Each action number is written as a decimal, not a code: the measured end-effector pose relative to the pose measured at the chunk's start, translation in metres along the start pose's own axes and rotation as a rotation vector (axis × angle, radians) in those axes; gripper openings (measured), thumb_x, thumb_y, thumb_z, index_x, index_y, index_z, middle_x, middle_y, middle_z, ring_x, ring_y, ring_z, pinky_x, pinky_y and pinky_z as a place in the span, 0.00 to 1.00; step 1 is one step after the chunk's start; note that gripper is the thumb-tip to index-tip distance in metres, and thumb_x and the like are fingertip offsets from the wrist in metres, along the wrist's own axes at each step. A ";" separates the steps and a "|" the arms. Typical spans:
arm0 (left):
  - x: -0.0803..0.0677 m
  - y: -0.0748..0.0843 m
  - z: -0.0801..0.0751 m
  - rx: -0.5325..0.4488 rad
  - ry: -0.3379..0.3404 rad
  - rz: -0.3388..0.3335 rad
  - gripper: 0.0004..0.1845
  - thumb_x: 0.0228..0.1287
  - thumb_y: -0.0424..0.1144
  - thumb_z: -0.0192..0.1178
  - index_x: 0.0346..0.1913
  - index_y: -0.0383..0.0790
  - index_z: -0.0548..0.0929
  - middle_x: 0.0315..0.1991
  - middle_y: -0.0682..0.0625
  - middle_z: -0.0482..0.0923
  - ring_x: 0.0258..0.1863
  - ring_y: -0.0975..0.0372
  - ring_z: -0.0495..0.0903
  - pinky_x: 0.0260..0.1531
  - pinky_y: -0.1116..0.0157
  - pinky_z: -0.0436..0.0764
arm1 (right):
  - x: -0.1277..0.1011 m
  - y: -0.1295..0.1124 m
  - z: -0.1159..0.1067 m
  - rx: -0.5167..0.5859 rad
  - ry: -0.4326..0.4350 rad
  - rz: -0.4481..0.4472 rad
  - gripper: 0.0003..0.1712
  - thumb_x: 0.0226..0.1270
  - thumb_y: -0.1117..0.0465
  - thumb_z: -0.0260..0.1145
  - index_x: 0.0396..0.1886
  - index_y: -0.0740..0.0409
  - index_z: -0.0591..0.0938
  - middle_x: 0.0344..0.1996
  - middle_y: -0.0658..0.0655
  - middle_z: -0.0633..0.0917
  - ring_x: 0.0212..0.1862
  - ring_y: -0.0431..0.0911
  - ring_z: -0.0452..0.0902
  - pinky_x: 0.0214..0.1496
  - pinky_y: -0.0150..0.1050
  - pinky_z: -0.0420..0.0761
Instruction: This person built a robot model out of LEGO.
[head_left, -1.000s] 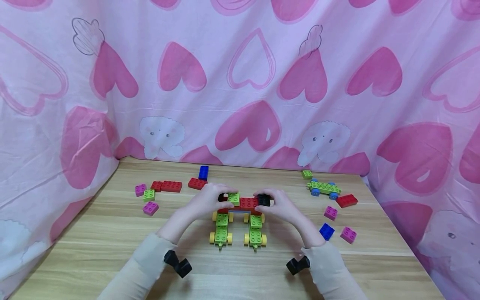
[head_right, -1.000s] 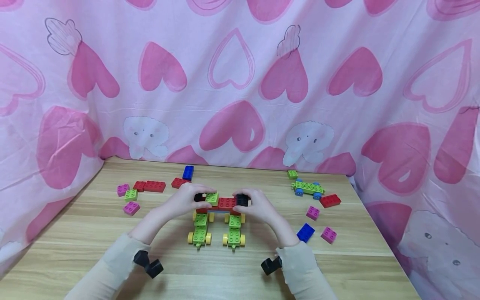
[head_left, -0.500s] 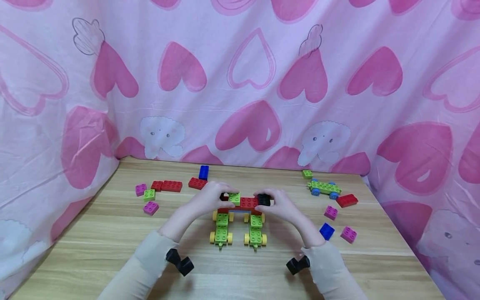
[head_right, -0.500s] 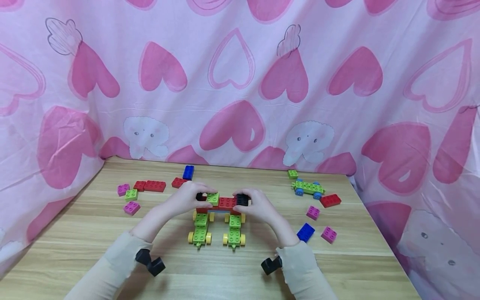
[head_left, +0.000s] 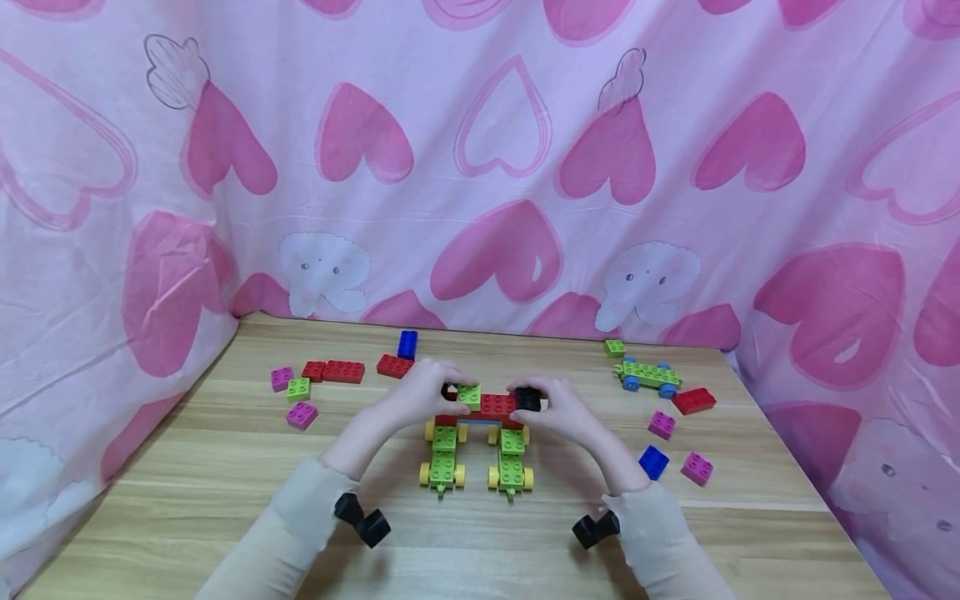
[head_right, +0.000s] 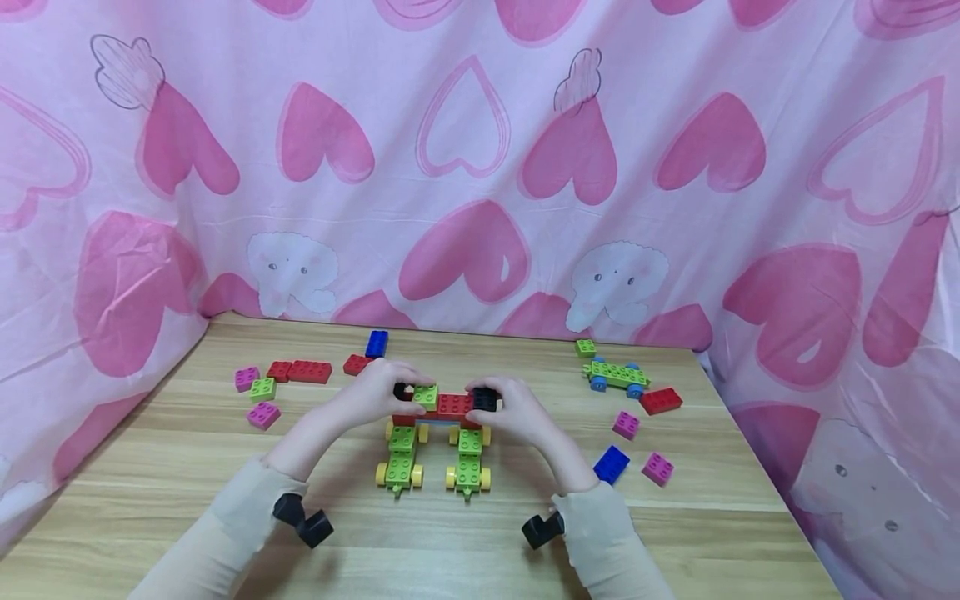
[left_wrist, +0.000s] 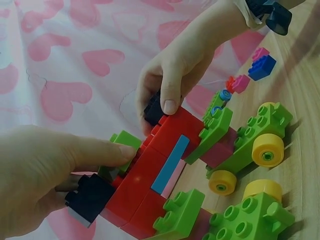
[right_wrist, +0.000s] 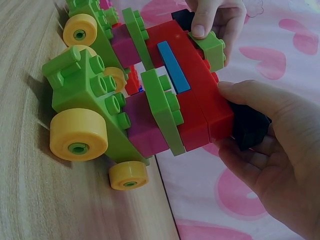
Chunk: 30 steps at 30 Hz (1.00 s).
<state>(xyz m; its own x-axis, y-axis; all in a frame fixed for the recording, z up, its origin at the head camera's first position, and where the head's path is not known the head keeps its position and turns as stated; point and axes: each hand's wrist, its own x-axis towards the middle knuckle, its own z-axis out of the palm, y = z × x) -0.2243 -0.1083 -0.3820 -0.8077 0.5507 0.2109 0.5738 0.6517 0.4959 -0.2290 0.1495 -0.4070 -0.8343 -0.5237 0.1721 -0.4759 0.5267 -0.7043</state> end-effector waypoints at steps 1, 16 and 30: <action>0.000 0.000 0.000 -0.004 0.000 -0.003 0.18 0.56 0.39 0.72 0.51 0.41 0.87 0.47 0.47 0.86 0.46 0.59 0.84 0.47 0.63 0.84 | 0.000 0.000 0.000 0.001 0.000 0.001 0.19 0.61 0.60 0.71 0.52 0.57 0.83 0.50 0.59 0.85 0.52 0.52 0.81 0.56 0.51 0.81; -0.002 -0.003 0.004 -0.019 0.020 0.001 0.18 0.56 0.38 0.72 0.50 0.39 0.87 0.47 0.46 0.86 0.47 0.56 0.84 0.47 0.61 0.84 | 0.000 -0.003 -0.001 0.003 -0.007 0.012 0.19 0.61 0.60 0.71 0.52 0.58 0.83 0.51 0.59 0.85 0.52 0.52 0.81 0.57 0.51 0.81; -0.007 -0.007 0.007 -0.036 0.048 0.058 0.23 0.58 0.37 0.71 0.57 0.39 0.82 0.54 0.46 0.84 0.52 0.56 0.83 0.51 0.61 0.83 | 0.013 -0.018 -0.003 -0.098 -0.031 -0.065 0.22 0.61 0.57 0.72 0.54 0.60 0.83 0.48 0.58 0.87 0.53 0.51 0.82 0.57 0.48 0.81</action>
<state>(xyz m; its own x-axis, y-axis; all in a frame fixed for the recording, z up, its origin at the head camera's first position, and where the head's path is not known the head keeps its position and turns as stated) -0.2223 -0.1131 -0.3926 -0.7792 0.5608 0.2800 0.6154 0.5996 0.5116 -0.2318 0.1352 -0.3896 -0.7924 -0.5788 0.1926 -0.5549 0.5528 -0.6216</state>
